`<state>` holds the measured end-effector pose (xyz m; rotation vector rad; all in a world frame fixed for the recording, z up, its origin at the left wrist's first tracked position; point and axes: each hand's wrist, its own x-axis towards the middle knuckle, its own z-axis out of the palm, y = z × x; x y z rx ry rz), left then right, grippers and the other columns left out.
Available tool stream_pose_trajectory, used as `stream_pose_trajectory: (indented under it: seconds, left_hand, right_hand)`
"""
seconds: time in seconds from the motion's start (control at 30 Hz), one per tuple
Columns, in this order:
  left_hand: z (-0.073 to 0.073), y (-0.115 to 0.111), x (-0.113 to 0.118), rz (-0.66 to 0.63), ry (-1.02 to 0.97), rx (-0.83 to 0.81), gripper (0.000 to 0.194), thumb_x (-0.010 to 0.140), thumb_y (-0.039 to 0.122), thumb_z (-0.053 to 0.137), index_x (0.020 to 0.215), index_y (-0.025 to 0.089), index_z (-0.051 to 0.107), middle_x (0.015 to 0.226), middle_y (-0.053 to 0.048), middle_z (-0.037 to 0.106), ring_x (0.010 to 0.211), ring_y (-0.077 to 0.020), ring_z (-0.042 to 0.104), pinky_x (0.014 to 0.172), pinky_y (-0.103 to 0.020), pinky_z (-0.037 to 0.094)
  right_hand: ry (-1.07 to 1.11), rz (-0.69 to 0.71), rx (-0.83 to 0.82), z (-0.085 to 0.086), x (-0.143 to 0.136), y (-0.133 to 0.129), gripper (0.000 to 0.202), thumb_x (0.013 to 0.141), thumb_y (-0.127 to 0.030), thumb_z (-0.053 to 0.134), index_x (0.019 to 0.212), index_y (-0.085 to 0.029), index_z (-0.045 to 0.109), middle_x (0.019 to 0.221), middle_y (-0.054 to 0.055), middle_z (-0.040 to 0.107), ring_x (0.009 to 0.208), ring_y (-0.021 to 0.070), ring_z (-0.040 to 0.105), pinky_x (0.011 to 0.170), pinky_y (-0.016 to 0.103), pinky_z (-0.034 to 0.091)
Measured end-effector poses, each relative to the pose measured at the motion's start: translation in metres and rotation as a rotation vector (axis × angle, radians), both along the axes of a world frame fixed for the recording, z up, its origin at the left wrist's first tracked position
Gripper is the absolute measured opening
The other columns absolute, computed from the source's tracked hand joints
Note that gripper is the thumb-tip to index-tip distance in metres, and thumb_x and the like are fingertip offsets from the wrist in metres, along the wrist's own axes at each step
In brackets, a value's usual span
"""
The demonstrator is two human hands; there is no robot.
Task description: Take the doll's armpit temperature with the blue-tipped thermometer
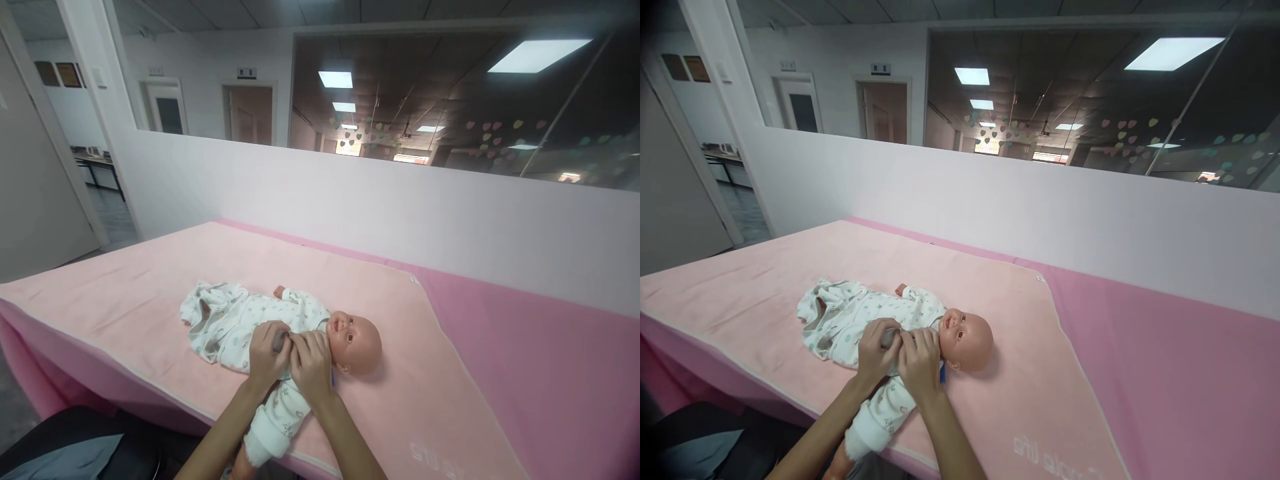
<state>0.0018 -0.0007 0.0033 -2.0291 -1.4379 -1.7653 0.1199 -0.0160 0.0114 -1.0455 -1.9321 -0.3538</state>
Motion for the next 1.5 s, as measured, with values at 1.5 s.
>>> stream_pose_trajectory:
  seconds: [1.5]
  left_hand:
    - [0.000, 0.007, -0.033, -0.113, 0.194, -0.132, 0.020, 0.086, 0.026, 0.048, 0.093, 0.024, 0.067, 0.091, -0.001, 0.071, 0.082, -0.0170, 0.065, 0.073, -0.028, 0.052]
  right_hand:
    - [0.087, 0.048, -0.025, 0.000, 0.001, 0.002, 0.020, 0.086, -0.013, 0.037, 0.082, -0.018, 0.055, 0.076, 0.004, 0.055, 0.071, 0.0168, 0.046, 0.069, 0.031, 0.035]
